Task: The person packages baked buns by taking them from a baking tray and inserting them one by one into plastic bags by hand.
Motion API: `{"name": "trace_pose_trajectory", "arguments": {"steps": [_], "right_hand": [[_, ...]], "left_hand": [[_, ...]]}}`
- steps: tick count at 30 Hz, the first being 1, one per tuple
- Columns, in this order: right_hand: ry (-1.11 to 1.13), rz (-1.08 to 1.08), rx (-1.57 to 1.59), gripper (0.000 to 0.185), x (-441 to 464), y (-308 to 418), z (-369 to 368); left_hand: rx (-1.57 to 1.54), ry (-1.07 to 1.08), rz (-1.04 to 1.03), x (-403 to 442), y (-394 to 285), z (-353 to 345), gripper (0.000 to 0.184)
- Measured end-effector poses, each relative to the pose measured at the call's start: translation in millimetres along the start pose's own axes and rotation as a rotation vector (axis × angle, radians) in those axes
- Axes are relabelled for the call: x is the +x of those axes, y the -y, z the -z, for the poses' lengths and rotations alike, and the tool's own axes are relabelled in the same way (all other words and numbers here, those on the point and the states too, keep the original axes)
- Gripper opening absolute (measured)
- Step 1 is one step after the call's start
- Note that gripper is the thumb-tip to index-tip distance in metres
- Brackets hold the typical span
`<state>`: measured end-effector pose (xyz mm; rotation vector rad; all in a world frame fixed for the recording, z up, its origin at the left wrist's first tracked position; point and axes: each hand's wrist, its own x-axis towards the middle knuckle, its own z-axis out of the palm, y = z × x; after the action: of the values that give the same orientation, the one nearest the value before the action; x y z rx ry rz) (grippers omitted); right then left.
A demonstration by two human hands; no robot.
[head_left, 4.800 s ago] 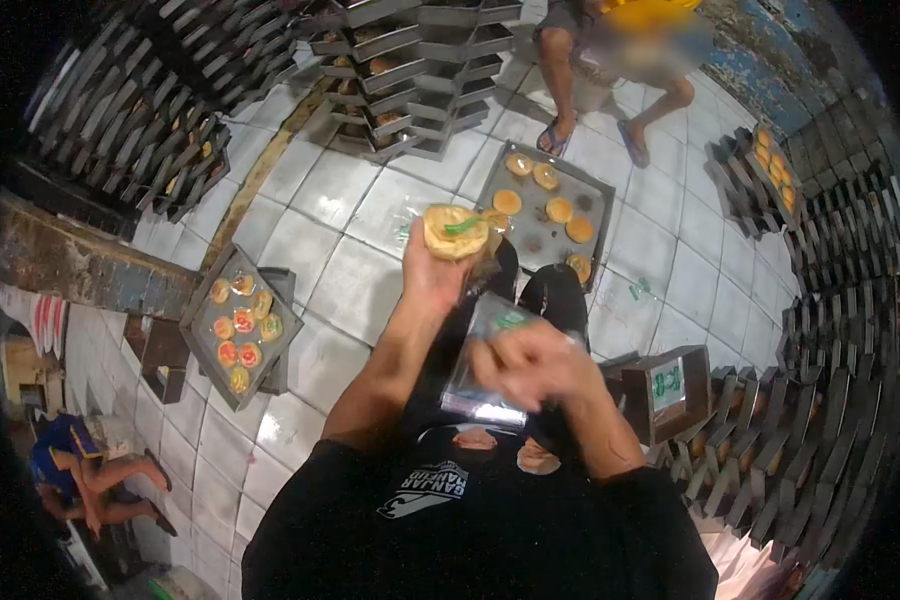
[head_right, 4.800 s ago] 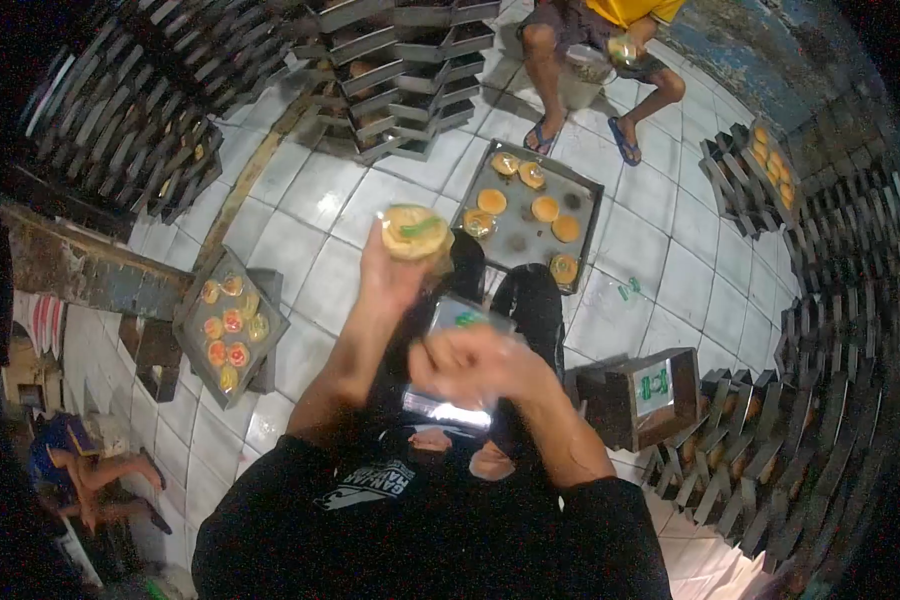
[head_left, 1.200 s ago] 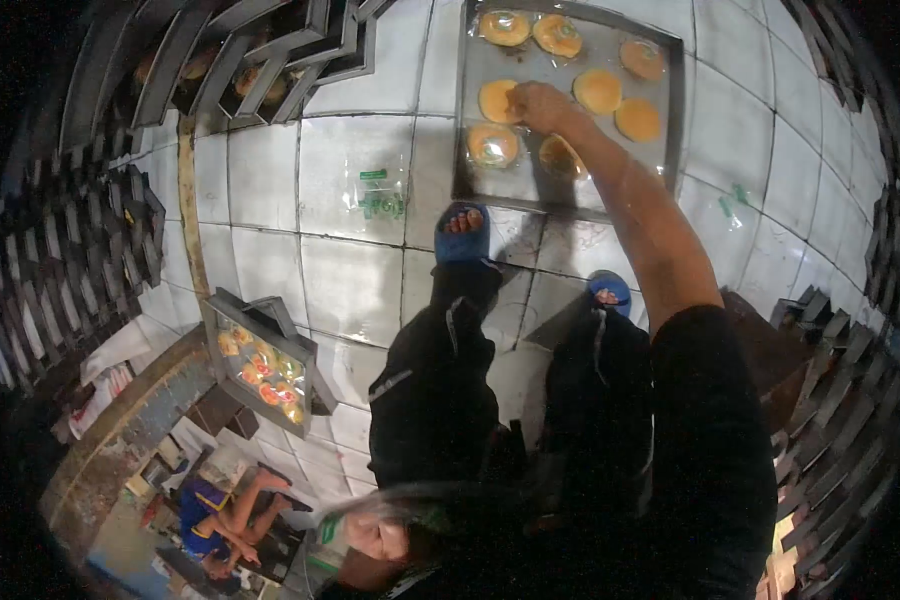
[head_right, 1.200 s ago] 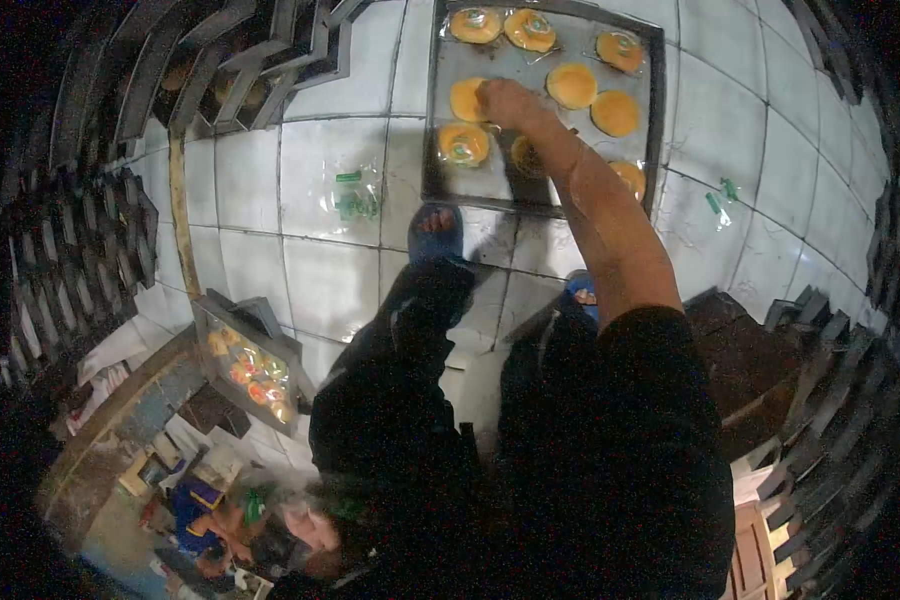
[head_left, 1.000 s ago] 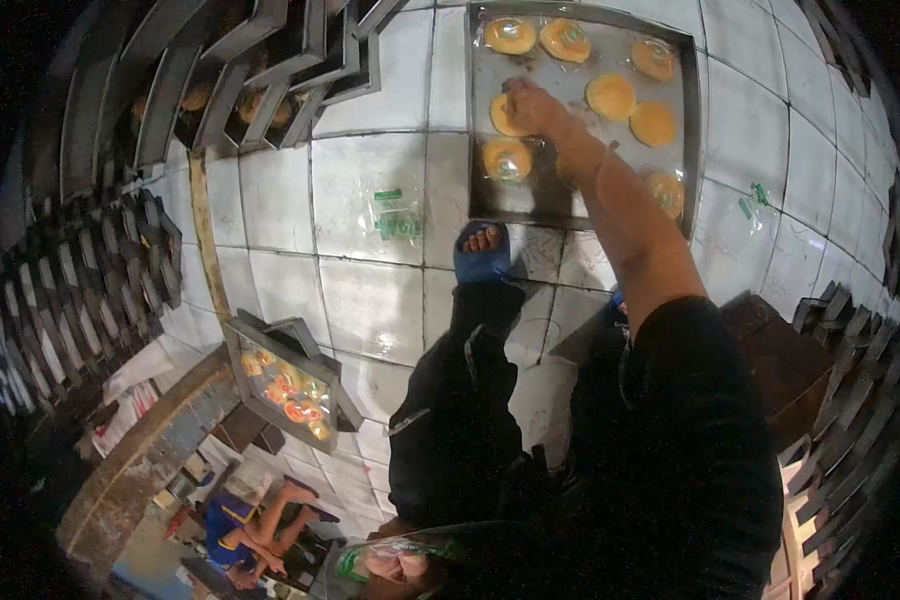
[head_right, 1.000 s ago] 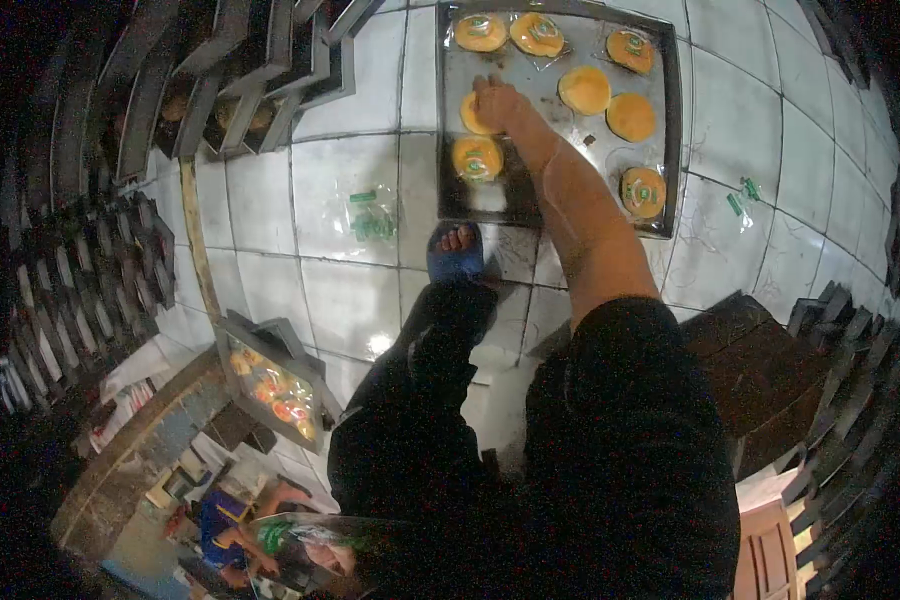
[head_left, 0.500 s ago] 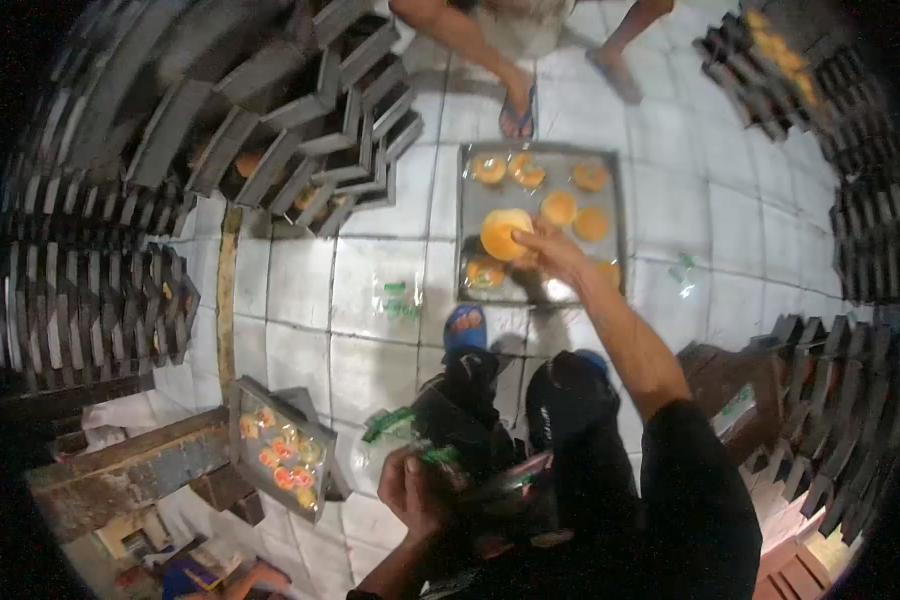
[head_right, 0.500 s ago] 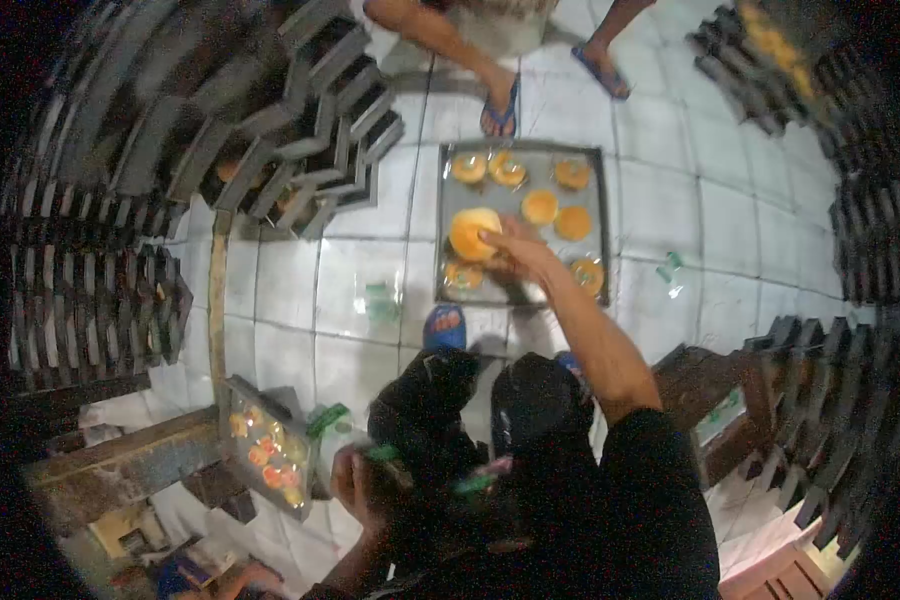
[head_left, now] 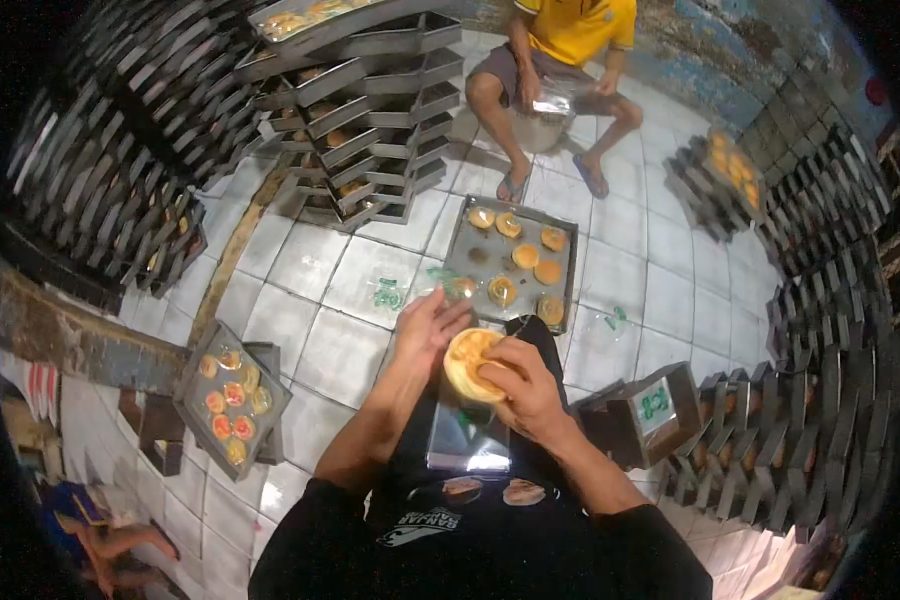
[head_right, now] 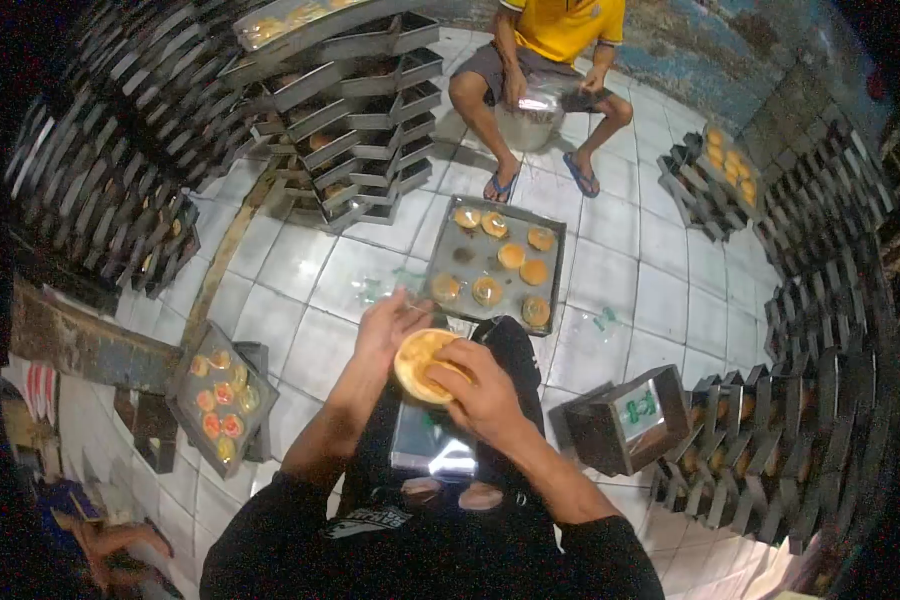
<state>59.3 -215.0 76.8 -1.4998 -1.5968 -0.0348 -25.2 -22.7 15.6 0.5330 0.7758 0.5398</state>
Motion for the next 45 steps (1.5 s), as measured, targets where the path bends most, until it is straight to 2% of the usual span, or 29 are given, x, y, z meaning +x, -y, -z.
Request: {"name": "trace_pose_trajectory", "arguments": {"steps": [2, 3, 5, 8, 10, 12, 13, 14, 16, 18, 20, 21, 22, 24, 25, 26, 28, 29, 30, 32, 34, 36, 38, 40, 42, 44, 45], "right_hand": [[-0.08, 0.017, -0.175, 0.05, -14.9, -19.8, -7.5], [-0.137, -0.051, -0.2, 0.047, -12.7, -14.1, -5.7], [-0.105, 0.001, -0.217, 0.045, -8.8, -2.8, 1.9], [-0.098, -0.017, -0.273, 0.045, 0.4, 12.9, -0.2], [-0.046, -0.114, -0.32, 0.049, 9.1, 23.4, -11.7], [0.195, -0.178, -0.132, 0.06, 0.3, 28.9, -36.2], [0.181, -0.16, -0.129, 0.059, -9.3, 22.9, -54.2], [0.166, -0.137, -0.133, 0.059, -16.1, 14.4, -68.8], [0.164, -0.139, -0.179, 0.059, -4.9, 12.9, -61.4], [0.173, -0.131, -0.224, 0.058, 9.6, 14.1, -51.0], [0.234, -0.188, -0.01, 0.059, 15.8, 20.3, -44.5], [0.235, -0.144, 0.026, 0.06, 13.0, 13.8, -48.1], [0.24, -0.147, 0.021, 0.06, 14.0, 7.3, -49.3], [0.186, -0.085, -0.169, 0.062, 21.3, -4.9, -48.3], [0.126, -0.041, -0.222, 0.063, 25.7, -0.4, -39.8], [0.128, -0.032, -0.223, 0.063, 27.9, 2.0, -36.4], [0.204, -0.066, -0.259, 0.062, 26.8, 9.5, -31.2], [0.191, -0.052, -0.227, 0.059, 28.9, 13.0, -29.6], [0.201, -0.067, -0.227, 0.059, 26.1, 9.2, -34.7], [0.105, -0.061, -0.353, 0.053, 26.3, -6.1, -45.5], [0.06, -0.047, -0.356, 0.052, 41.6, 1.3, -37.5], [-0.017, -0.023, -0.235, 0.041, 44.4, 8.6, -35.0], [-0.01, 0.0, -0.223, 0.04, 42.2, 2.3, -39.4], [0.066, -0.055, -0.235, 0.039, 42.8, -13.5, -47.1], [0.09, -0.068, -0.23, 0.036, 47.7, -8.9, -43.8], [-0.013, -0.042, 0.078, 0.028, 56.4, 10.7, -40.1], [-0.009, -0.051, 0.082, 0.028, 52.3, 16.0, -38.9]], "left_hand": [[-0.018, 0.039, 0.037, -16.5, 3.4, -16.4, 0.038], [-0.059, 0.095, 0.072, -25.4, 5.0, -21.7, 0.04], [-0.14, 0.166, 0.208, -39.7, 3.7, -29.3, 0.045], [-0.148, 0.244, 0.242, -72.5, 4.9, -31.5, 0.047], [-0.167, 0.257, 0.224, -68.5, 6.6, -14.6, 0.045], [-0.246, 0.291, 0.281, -50.0, -3.0, 15.2, 0.042], [-0.281, 0.446, 0.269, -43.4, -7.3, 28.5, 0.044], [-0.27, 0.441, 0.263, -42.5, 4.2, 35.3, 0.044], [-0.097, 0.12, -0.077, -72.5, 29.6, 8.1, 0.05], [-0.1, 0.097, -0.094, -86.4, 19.6, -0.9, 0.05], [-0.284, 0.392, -0.111, -62.8, 8.8, 23.1, 0.046], [-0.364, 0.575, -0.061, -51.4, -2.3, 28.9, 0.048], [-0.372, 0.576, -0.057, -59.9, 2.3, 17.1, 0.048], [0.021, 0.193, -0.293, -77.6, 25.8, -17.6, 0.056], [-0.002, 0.115, -0.359, -75.9, 41.7, -21.4, 0.053], [-0.007, 0.115, -0.367, -65.5, 38.7, -13.4, 0.053], [-0.4, 0.399, -0.074, -50.6, 17.7, 5.4, 0.044], [-0.45, 0.456, -0.014, -40.4, 5.3, 9.1, 0.04], [-0.457, 0.447, 0.001, -39.5, 9.4, 3.9, 0.04], [-0.238, 0.236, -0.206, -38.7, 21.5, -16.1, 0.034], [-0.256, 0.16, -0.26, -46.4, 13.7, -28.9, 0.03], [-0.437, 0.212, -0.07, -39.7, 6.9, -18.6, 0.035], [-0.396, 0.207, -0.089, -33.7, 17.0, -16.1, 0.032], [-0.252, 0.166, -0.284, -39.2, 34.7, -27.6, 0.037], [-0.236, 0.112, -0.324, -33.9, 36.6, -21.8, 0.047], [-0.326, 0.199, -0.119, -27.4, 25.7, -3.9, 0.058], [-0.328, 0.235, -0.079, -34.9, 10.8, -5.6, 0.072]]}}
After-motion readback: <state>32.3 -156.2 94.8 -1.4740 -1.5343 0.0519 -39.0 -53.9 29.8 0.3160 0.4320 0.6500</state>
